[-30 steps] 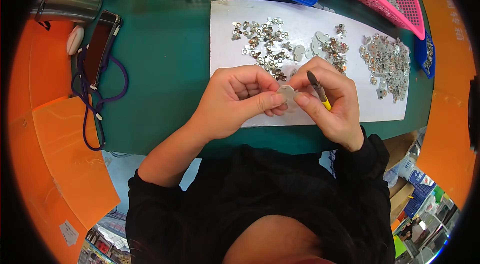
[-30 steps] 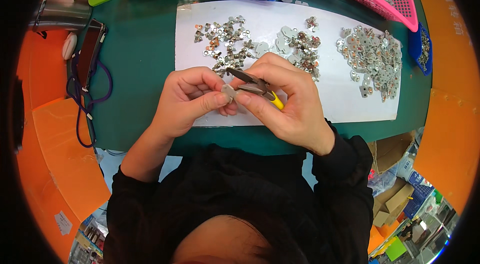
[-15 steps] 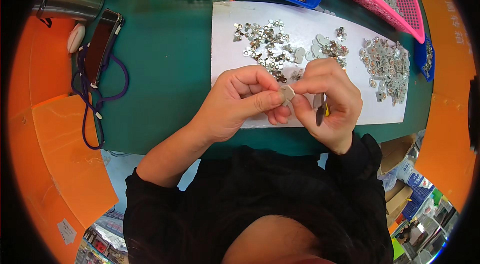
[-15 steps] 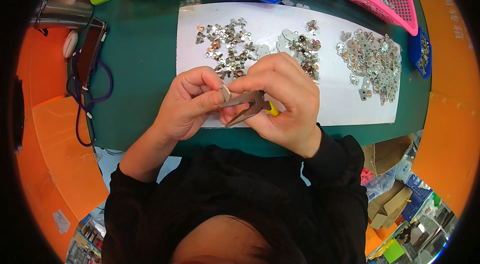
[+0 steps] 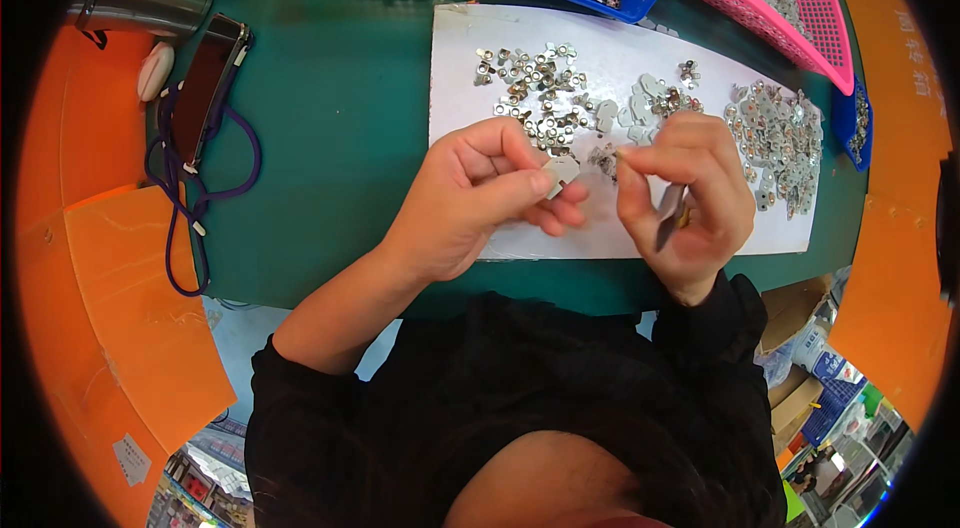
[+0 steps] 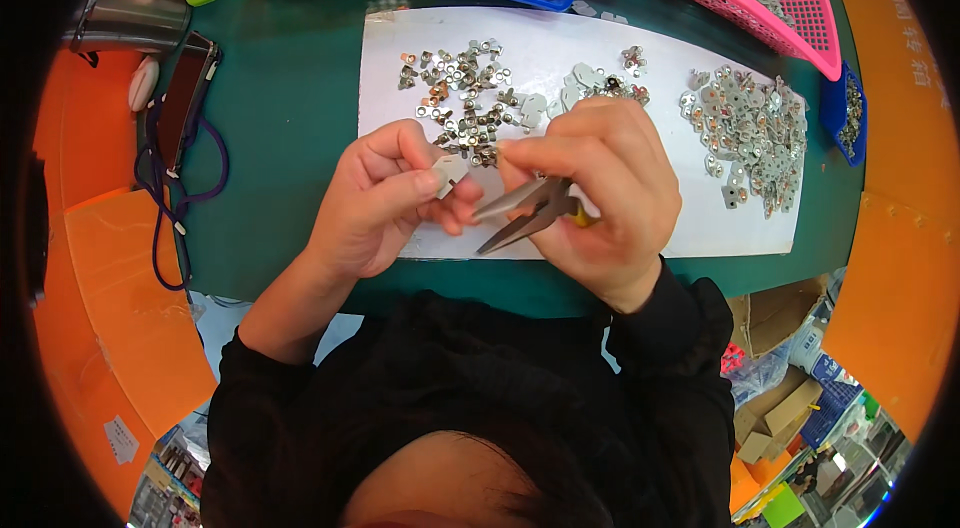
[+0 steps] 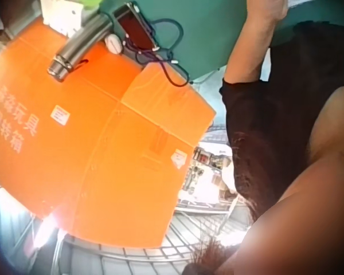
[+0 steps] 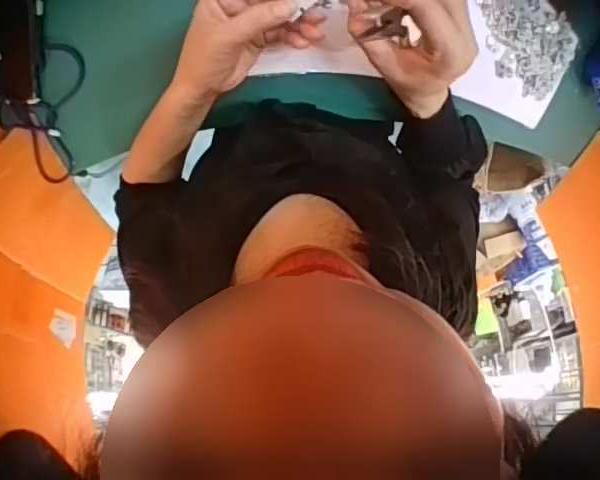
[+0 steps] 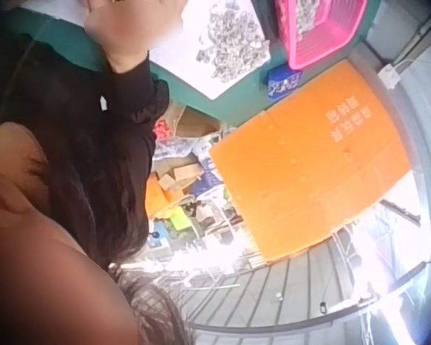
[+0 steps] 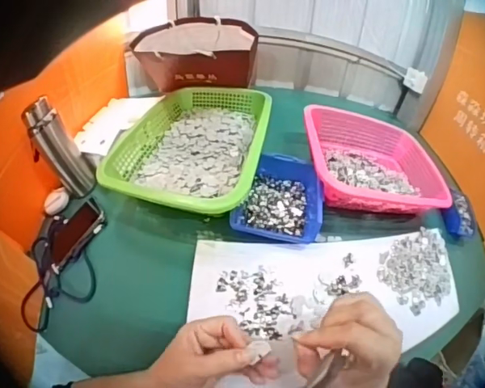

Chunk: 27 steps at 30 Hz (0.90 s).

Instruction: Manually assemble small metal components and hardware using pliers at a factory workbench.

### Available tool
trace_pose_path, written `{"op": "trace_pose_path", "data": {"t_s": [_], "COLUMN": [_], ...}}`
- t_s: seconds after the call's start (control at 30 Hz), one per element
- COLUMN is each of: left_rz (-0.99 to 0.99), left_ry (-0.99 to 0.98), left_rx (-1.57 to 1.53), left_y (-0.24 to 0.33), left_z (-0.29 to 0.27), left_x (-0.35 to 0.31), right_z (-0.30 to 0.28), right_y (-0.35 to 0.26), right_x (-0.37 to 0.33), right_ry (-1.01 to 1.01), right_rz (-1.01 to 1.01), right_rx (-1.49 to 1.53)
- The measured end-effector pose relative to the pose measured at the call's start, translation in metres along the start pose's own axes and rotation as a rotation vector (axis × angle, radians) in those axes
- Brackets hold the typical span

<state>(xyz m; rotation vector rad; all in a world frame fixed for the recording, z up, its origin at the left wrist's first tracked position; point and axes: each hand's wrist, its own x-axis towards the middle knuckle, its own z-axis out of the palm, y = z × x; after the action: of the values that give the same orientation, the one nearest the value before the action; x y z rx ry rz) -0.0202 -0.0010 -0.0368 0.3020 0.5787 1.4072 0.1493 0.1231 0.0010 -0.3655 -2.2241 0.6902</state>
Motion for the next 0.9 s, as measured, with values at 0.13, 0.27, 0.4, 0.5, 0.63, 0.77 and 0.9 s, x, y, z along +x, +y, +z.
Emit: {"op": "trace_pose_path", "data": {"t_s": [0.13,0.27,0.4,0.5,0.63,0.77,0.9], "left_rz": [0.213,0.226,0.213,0.191,0.228,0.274,0.221], "left_ry": [0.046,0.098,0.101,0.103,0.093,0.071,0.058], "left_rx": [0.231,0.26,0.21,0.186,0.214,0.248,0.155], "left_y": [-0.01,-0.007,-0.006,-0.004,-0.006,-0.006,-0.004], "left_z": [0.004,0.007,0.007,0.003,0.006,0.007,0.001], "left_x": [0.001,0.001,0.001,0.002,0.001,0.002,0.002], "right_z": [0.005,0.008,0.01,0.004,0.009,0.008,0.003], "right_y": [-0.002,-0.001,0.001,-0.001,0.0,0.0,-0.007], "right_x": [-0.002,-0.001,-0.002,-0.002,-0.003,-0.004,-0.004], "right_ry": [-0.027,-0.009,0.006,0.017,-0.017,-0.005,-0.002], "right_rz": [-0.073,-0.095,-0.115,-0.113,-0.148,-0.139,-0.247], "right_rx": [-0.09,-0.133,-0.16,-0.166,-0.148,-0.123,-0.274]}}
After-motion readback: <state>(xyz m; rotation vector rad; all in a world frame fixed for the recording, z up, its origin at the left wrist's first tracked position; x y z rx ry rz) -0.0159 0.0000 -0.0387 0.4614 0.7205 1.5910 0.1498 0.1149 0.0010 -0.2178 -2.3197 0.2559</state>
